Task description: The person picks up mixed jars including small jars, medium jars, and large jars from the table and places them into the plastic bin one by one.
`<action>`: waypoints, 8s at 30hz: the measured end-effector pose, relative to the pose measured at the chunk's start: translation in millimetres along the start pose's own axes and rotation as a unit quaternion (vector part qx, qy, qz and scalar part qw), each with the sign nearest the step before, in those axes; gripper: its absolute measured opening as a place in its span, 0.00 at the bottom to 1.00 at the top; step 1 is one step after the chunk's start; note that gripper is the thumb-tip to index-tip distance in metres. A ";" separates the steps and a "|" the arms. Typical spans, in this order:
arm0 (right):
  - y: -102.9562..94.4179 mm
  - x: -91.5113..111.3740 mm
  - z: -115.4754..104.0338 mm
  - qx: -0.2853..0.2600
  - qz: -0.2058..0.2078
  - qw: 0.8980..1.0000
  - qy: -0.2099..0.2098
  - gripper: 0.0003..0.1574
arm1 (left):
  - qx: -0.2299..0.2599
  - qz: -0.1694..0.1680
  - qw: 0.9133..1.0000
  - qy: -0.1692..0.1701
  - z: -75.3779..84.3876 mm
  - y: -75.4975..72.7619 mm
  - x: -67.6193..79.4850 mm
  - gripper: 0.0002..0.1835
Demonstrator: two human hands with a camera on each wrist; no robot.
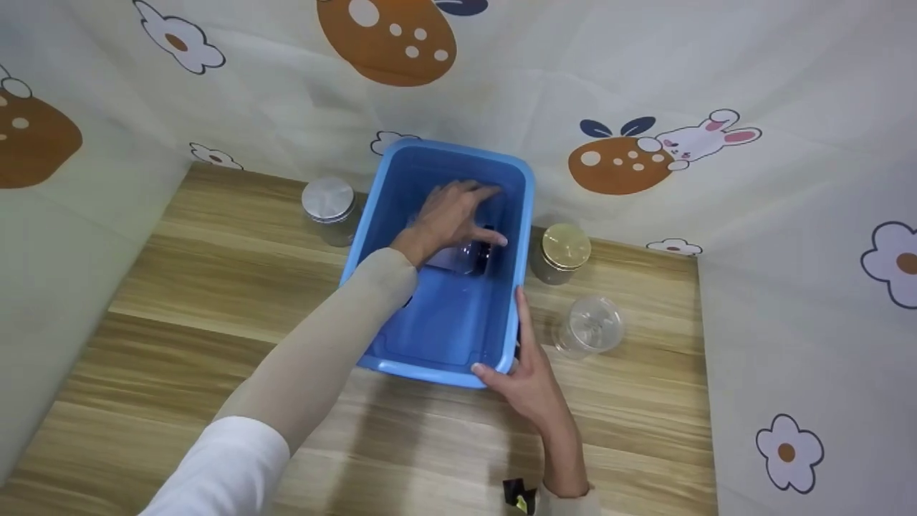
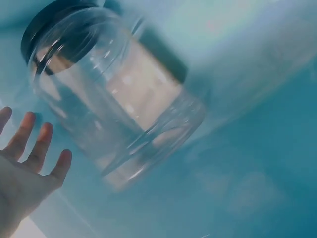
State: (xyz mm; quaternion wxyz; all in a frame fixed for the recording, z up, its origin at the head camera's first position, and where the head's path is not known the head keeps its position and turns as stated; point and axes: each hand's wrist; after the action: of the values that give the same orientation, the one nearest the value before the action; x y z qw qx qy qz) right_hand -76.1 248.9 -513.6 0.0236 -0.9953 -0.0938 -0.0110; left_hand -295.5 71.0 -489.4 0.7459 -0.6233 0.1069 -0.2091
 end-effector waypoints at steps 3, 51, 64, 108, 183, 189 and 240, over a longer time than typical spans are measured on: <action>0.0 -1.0 0.2 -0.012 -0.003 1.000 -0.004 0.71 | 0.012 -0.012 1.000 -0.003 0.8 -6.6 0.4 0.56; 0.5 0.2 2.9 0.005 0.002 1.000 -0.019 0.69 | -0.132 0.085 0.975 0.157 25.7 -80.4 49.9 0.55; 0.5 1.5 3.2 0.015 -0.001 0.999 -0.036 0.67 | -0.138 0.130 0.968 0.163 24.5 -97.2 66.3 0.56; 2.3 3.8 4.8 -0.007 0.021 1.000 -0.013 0.67 | -0.052 0.189 0.977 0.089 -57.7 -103.7 89.6 0.52; 7.0 1.9 11.6 -0.009 0.002 0.996 -0.087 0.69 | 0.180 0.339 0.922 -0.050 -195.7 12.1 115.2 0.53; 6.7 1.2 9.6 -0.022 0.005 0.997 -0.069 0.68 | 0.190 0.325 0.924 -0.059 -201.3 24.7 110.3 0.51; 7.0 0.7 9.7 -0.011 0.015 0.997 -0.070 0.67 | 0.303 0.267 0.902 -0.152 -215.5 67.8 105.6 0.55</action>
State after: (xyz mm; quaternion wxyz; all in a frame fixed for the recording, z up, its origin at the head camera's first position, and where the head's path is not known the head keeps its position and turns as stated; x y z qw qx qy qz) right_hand -74.0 242.7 -523.6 0.0065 -0.9951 -0.0801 0.0583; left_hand -279.9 -157.5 -587.9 0.9339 -0.3391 0.0860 0.0733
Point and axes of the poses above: each hand's wrist, its own x-axis away from the middle knuckle, its own y-axis out of the palm, z = x × y, and after that the axes turned 11 degrees about -x, right-handed
